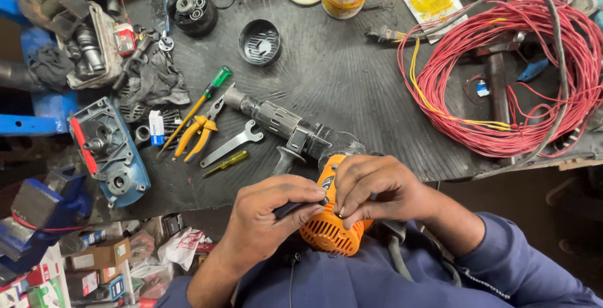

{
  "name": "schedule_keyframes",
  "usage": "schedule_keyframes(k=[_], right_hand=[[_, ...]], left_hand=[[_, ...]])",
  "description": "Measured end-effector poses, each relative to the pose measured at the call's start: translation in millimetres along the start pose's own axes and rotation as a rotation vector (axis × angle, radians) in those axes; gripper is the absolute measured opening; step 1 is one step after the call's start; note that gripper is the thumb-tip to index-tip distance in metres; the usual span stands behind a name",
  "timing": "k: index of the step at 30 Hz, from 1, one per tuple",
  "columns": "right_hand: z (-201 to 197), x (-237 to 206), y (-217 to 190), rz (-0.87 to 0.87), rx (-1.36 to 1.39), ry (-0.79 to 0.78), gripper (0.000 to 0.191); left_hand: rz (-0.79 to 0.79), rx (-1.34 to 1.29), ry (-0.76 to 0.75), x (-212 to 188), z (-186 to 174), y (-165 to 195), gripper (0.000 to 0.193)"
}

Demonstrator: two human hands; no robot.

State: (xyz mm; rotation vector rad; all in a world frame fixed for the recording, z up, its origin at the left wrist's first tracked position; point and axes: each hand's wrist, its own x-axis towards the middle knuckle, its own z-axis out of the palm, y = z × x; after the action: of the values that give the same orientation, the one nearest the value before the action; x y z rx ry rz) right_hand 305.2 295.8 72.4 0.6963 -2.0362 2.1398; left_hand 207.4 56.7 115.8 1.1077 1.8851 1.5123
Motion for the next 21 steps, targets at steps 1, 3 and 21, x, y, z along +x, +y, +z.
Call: schedule_keyframes(k=[1, 3, 21], right_hand=[[2.2, -2.4, -0.5, 0.004, -0.022, 0.027, 0.019], [5.8, -7.3, -1.2, 0.012, -0.062, 0.082, 0.021], [22.6, -40.2, 6.0, -0.069, -0.396, 0.493, 0.025]], left_hand=[[-0.001, -0.006, 0.004, 1.2, 0.7, 1.6, 0.023], [0.011, -0.008, 0.002, 4.2, 2.1, 3.6, 0.022], [0.035, 0.0, 0.096, 29.0, 29.5, 7.5, 0.015]])
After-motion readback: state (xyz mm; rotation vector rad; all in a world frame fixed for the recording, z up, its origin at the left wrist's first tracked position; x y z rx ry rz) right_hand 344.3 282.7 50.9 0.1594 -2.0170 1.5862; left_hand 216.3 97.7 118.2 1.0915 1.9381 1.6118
